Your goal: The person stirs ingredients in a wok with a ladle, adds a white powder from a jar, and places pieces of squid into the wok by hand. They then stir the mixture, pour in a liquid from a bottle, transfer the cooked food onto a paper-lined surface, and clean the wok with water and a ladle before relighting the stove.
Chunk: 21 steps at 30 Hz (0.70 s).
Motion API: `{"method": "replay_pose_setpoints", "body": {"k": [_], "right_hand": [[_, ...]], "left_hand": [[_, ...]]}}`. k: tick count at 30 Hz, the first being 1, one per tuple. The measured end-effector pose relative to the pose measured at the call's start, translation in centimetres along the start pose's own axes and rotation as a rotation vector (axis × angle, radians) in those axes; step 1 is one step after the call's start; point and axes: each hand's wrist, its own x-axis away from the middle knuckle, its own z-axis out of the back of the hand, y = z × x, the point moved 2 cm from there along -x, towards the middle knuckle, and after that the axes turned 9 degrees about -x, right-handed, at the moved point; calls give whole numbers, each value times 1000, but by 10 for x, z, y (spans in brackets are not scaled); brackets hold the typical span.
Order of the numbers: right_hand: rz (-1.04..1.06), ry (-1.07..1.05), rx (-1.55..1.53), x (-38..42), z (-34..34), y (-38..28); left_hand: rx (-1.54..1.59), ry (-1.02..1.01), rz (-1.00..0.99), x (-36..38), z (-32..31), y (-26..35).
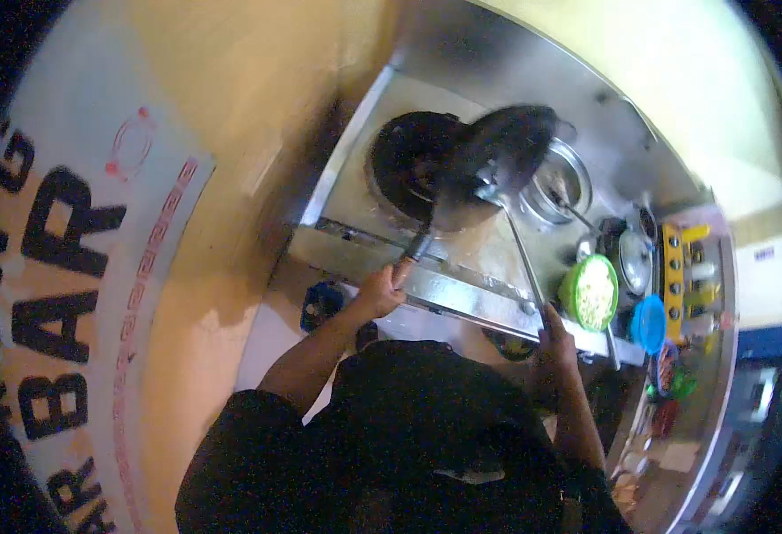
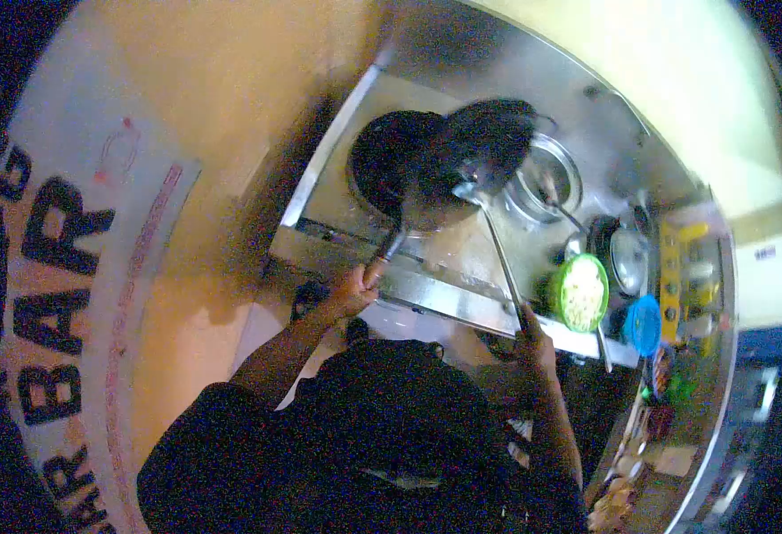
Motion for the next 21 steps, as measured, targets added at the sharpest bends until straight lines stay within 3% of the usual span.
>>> {"method": "replay_pose_setpoints", "body": {"k": [4,7,10,12,14,15,16,19,21], "right_hand": [[160,-13,-61,23,5,29],[101,61,81,19,-9,48],[31,142,143,32,-18,61],[222,183,144,50,-12,49],[33,121,314,71,5,30],[296,209,138,76,9,42],[287,242,92,79,8,57],[331,337,-12,61,12,0],[148,271,226,37,-5,8]], "left_hand": [[173,11,-75,13,-19,-4],[182,-82,-62,22,-21,5],[166,-23,-154,21,-28,3],[129,-17,-136,20,-20,5],[126,-41,-116,14,-13,5],[124,-47,-69,10,-11,5],[71,-9,-39,5,-14,3],[121,42,-196,-5,-14,4],[188,-13,-239,-11,-34,-8]]}}
